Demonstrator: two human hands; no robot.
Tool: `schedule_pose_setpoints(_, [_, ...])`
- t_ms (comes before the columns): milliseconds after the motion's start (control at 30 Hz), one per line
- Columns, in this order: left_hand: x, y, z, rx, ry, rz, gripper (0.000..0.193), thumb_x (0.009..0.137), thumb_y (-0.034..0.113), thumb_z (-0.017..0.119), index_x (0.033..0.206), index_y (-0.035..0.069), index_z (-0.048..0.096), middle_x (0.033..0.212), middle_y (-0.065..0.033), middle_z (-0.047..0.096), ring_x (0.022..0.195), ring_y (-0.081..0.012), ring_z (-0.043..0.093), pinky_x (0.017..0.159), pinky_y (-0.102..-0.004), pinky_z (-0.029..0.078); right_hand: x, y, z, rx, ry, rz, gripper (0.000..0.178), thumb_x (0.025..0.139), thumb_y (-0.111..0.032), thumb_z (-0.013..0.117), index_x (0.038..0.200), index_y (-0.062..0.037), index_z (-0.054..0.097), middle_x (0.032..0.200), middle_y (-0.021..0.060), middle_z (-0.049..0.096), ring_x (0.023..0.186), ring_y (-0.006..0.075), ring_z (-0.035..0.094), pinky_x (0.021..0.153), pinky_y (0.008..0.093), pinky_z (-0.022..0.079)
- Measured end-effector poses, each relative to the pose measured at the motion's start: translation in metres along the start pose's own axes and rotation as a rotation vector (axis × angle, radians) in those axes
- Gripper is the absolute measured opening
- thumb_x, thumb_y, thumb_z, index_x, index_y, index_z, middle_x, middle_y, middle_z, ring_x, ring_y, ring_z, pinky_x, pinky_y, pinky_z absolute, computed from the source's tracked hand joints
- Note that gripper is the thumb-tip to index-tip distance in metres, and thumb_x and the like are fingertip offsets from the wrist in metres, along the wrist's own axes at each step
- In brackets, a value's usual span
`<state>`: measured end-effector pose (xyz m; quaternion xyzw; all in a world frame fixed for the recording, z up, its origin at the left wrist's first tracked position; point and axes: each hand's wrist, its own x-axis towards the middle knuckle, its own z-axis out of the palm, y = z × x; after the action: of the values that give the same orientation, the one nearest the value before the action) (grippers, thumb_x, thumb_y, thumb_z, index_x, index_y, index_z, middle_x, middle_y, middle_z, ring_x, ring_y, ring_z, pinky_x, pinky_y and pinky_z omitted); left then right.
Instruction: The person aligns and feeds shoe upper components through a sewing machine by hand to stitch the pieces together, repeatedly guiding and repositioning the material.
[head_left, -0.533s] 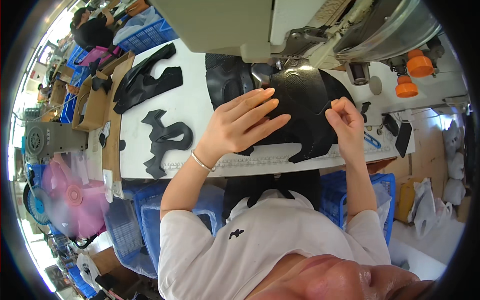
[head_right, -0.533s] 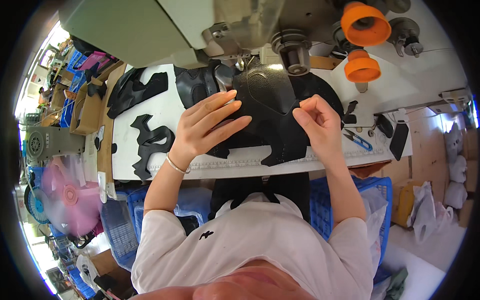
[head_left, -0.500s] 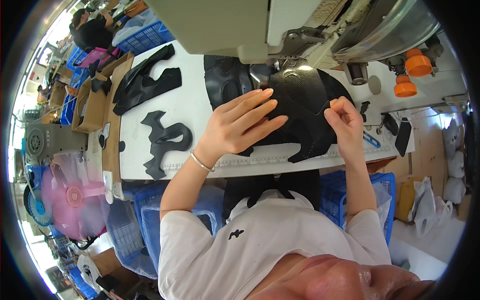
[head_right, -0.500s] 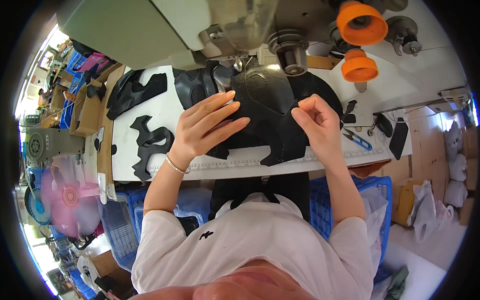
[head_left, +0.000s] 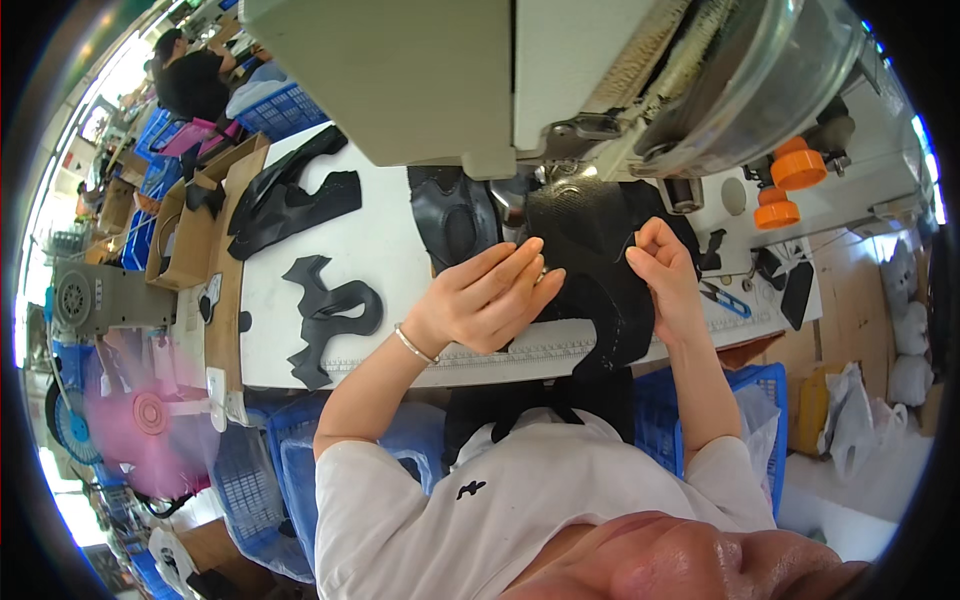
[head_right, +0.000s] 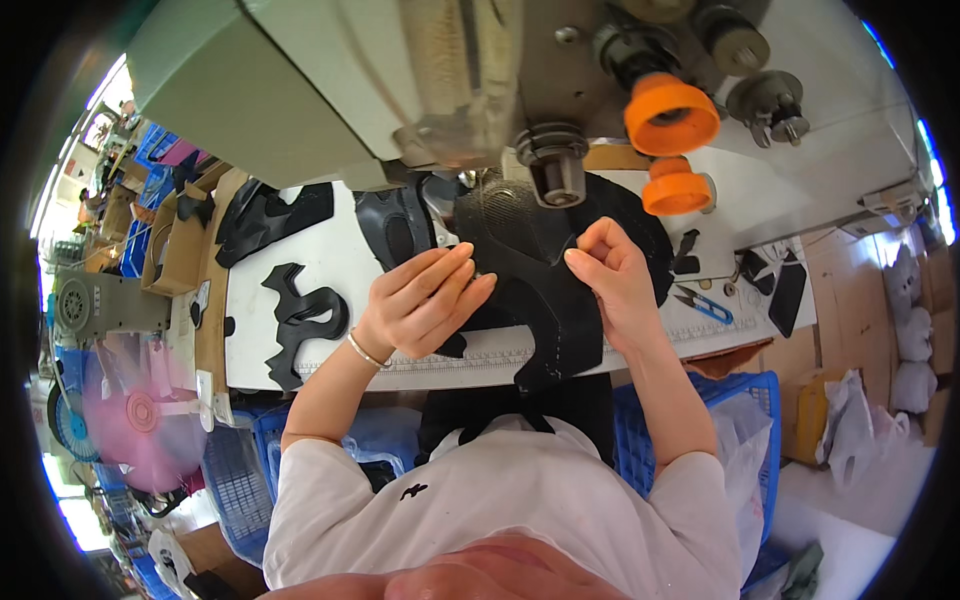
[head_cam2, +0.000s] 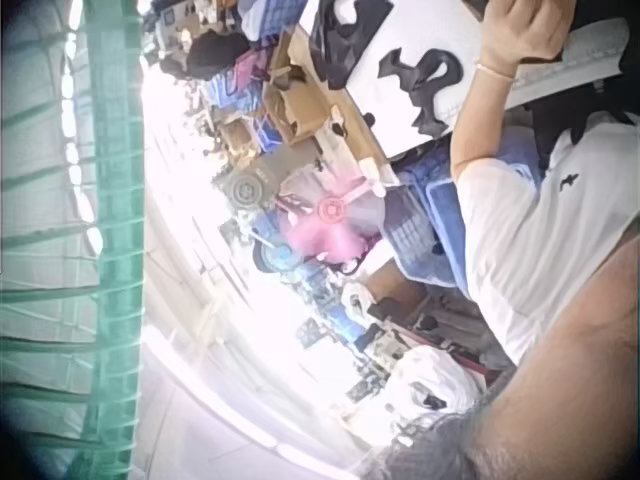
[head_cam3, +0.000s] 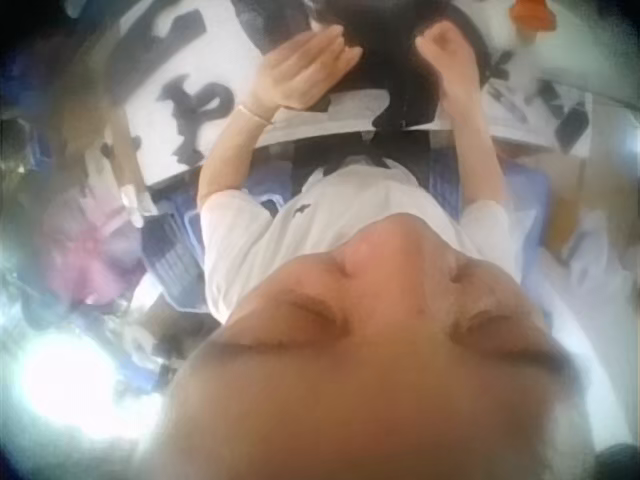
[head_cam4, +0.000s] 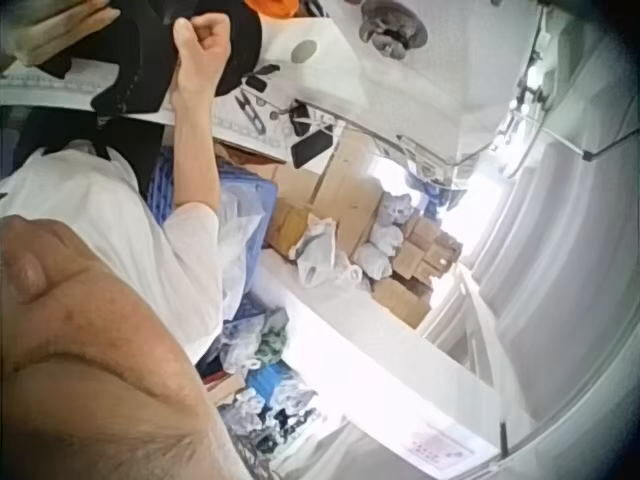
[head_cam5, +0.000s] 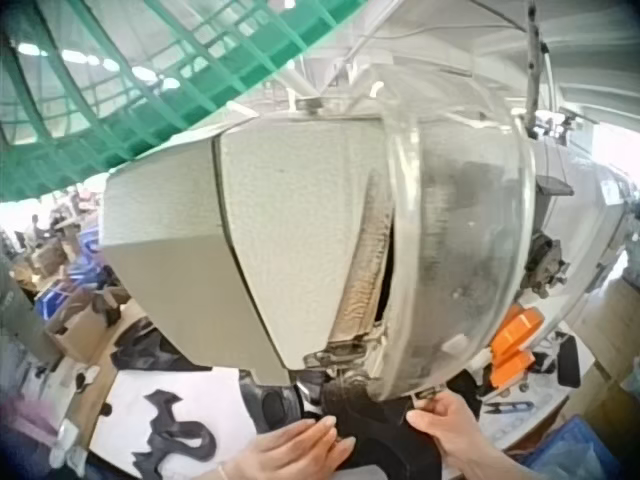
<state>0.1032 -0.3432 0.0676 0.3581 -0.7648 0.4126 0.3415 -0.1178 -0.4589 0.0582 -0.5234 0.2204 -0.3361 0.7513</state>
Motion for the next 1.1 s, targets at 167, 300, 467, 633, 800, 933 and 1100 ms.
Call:
schedule_pose_setpoints(167, [0.000, -0.002, 0.000, -0.005, 0.000, 0.003, 0.015, 0.071, 0.004, 0.076, 0.086, 0.006, 0.074, 0.084, -0.0049, 0.063, 0.089, -0.0228, 0.069, 0.074, -0.0304, 0.060, -0.001, -0.007, 0.022, 0.231, 0.122, 0.233, 0.010, 0.095, -0.012, 0.056, 0.100, -0.0027, 0.056, 0.090, 0.0004, 0.063, 0.082, 0.0060, 0.061, 0.075, 0.0218, 0.052])
schedule_pose_setpoints(300, [0.000, -0.003, 0.000, -0.025, 0.038, 0.001, 0.011, 0.073, 0.005, 0.077, 0.083, 0.005, 0.073, 0.084, -0.0051, 0.062, 0.087, -0.0225, 0.069, 0.072, -0.0302, 0.059, -0.007, 0.009, 0.011, 0.142, 0.125, 0.125, 0.011, 0.095, -0.010, 0.058, 0.085, -0.0074, 0.055, 0.076, -0.0044, 0.057, 0.064, 0.0001, 0.050, 0.057, 0.0172, 0.044])
schedule_pose_setpoints(467, [-0.004, -0.006, 0.000, -0.004, 0.044, -0.007, 0.010, 0.074, 0.005, 0.076, 0.084, 0.005, 0.074, 0.085, -0.0048, 0.062, 0.088, -0.0223, 0.070, 0.073, -0.0299, 0.059, -0.003, 0.006, 0.013, 0.047, 0.123, 0.001, 0.015, 0.094, -0.007, 0.060, 0.081, -0.0085, 0.054, 0.069, -0.0068, 0.053, 0.058, -0.0011, 0.045, 0.054, 0.0158, 0.040])
schedule_pose_setpoints(633, [0.000, -0.009, 0.002, -0.002, 0.027, -0.023, 0.017, 0.073, 0.005, 0.072, 0.089, 0.006, 0.074, 0.088, -0.0058, 0.065, 0.091, -0.0233, 0.070, 0.078, -0.0323, 0.059, 0.006, -0.004, 0.006, -0.023, 0.085, -0.048, 0.014, 0.094, -0.009, 0.061, 0.081, -0.0071, 0.056, 0.070, -0.0064, 0.055, 0.058, -0.0010, 0.047, 0.053, 0.0157, 0.038])
schedule_pose_setpoints(800, [0.001, -0.015, 0.007, 0.028, 0.054, -0.017, 0.017, 0.073, 0.006, 0.071, 0.090, 0.007, 0.074, 0.088, -0.0053, 0.066, 0.090, -0.0224, 0.070, 0.081, -0.0328, 0.057, 0.014, -0.010, 0.005, -0.037, 0.094, -0.047, 0.008, 0.093, -0.009, 0.062, 0.086, -0.0048, 0.060, 0.071, -0.0048, 0.058, 0.059, 0.0004, 0.050, 0.054, 0.0170, 0.041])
schedule_pose_setpoints(933, [0.000, -0.019, 0.011, 0.046, 0.069, -0.004, 0.017, 0.073, 0.005, 0.071, 0.090, 0.008, 0.074, 0.087, -0.0045, 0.066, 0.090, -0.0218, 0.070, 0.081, -0.0326, 0.056, 0.016, -0.013, 0.005, -0.039, 0.120, -0.020, 0.005, 0.092, -0.008, 0.064, 0.091, -0.0030, 0.063, 0.075, -0.0023, 0.062, 0.063, 0.0021, 0.055, 0.057, 0.0173, 0.044])
schedule_pose_setpoints(1100, [0.001, -0.026, 0.012, 0.029, 0.089, 0.001, 0.021, 0.074, 0.008, 0.074, 0.095, 0.011, 0.075, 0.085, -0.0031, 0.065, 0.089, -0.0211, 0.070, 0.083, -0.0334, 0.057, 0.021, -0.015, 0.006, -0.062, 0.118, -0.034, 0.006, 0.090, -0.007, 0.065, 0.094, -0.0023, 0.063, 0.080, -0.0016, 0.063, 0.066, 0.0022, 0.055, 0.060, 0.0182, 0.045])
